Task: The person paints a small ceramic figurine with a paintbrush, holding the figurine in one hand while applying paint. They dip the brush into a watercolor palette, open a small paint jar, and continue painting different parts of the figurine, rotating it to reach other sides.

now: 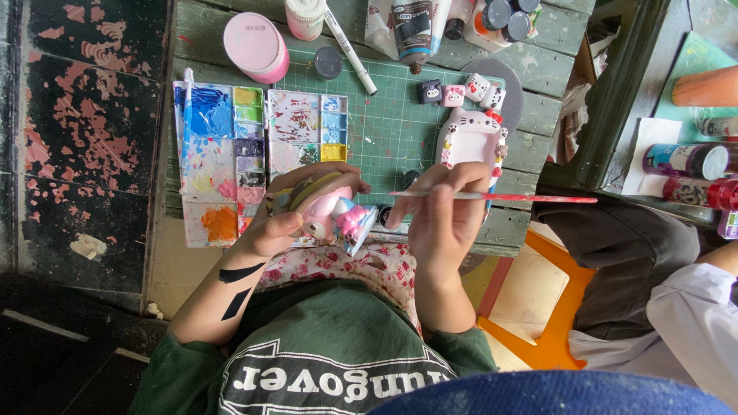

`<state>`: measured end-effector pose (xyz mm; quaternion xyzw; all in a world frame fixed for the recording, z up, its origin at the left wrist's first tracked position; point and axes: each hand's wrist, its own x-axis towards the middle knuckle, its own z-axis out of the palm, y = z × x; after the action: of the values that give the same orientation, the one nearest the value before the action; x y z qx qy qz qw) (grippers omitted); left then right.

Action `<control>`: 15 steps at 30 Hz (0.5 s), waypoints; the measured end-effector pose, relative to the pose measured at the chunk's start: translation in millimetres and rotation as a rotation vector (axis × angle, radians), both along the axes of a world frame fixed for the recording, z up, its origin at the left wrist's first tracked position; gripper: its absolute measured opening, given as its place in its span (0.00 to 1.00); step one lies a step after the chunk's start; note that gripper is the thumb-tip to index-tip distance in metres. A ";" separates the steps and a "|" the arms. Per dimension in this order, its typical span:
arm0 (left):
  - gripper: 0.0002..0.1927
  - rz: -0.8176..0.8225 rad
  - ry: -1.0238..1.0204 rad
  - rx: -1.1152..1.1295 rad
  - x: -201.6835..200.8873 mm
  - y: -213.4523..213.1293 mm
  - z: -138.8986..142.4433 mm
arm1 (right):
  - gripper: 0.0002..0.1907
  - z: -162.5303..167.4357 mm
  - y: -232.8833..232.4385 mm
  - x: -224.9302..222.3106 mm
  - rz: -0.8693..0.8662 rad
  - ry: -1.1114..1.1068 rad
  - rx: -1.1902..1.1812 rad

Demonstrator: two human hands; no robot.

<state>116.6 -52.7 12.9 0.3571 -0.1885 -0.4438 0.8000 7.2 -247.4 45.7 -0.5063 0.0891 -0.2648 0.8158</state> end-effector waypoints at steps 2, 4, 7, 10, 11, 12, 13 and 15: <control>0.48 0.056 -0.068 0.073 0.6 1.3 0.7 | 0.06 -3.0 -13.0 0.8 -0.131 -0.040 0.092; 0.46 0.118 -0.102 0.116 1.3 1.6 0.8 | 0.05 -6.2 -24.6 -1.4 -0.217 0.004 0.080; 0.43 0.195 -0.100 0.154 -1.6 0.1 0.1 | 0.05 -11.6 -36.1 -8.1 -0.275 0.064 0.036; 0.41 0.246 -0.102 0.213 -4.5 -1.2 -2.7 | 0.05 -19.2 -38.2 -13.7 -0.273 0.133 -0.020; 0.40 0.259 -0.091 0.224 -5.7 -1.8 -4.0 | 0.05 -21.6 -37.0 -15.7 -0.269 0.158 -0.037; 0.40 0.270 -0.081 0.234 -6.4 -2.8 -5.9 | 0.05 -24.5 -35.7 -17.5 -0.280 0.170 -0.065; 0.39 0.272 -0.071 0.241 -7.0 -3.0 -7.6 | 0.05 -27.3 -33.0 -19.8 -0.293 0.182 -0.093; 0.39 0.274 -0.045 0.256 -9.2 -2.7 -10.5 | 0.05 -31.8 -26.7 -26.2 -0.309 0.217 -0.156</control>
<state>107.4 -55.4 2.4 0.4881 -0.0981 -0.3431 0.7965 -19.0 -274.1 13.9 -0.5739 0.2323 -0.3367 0.7095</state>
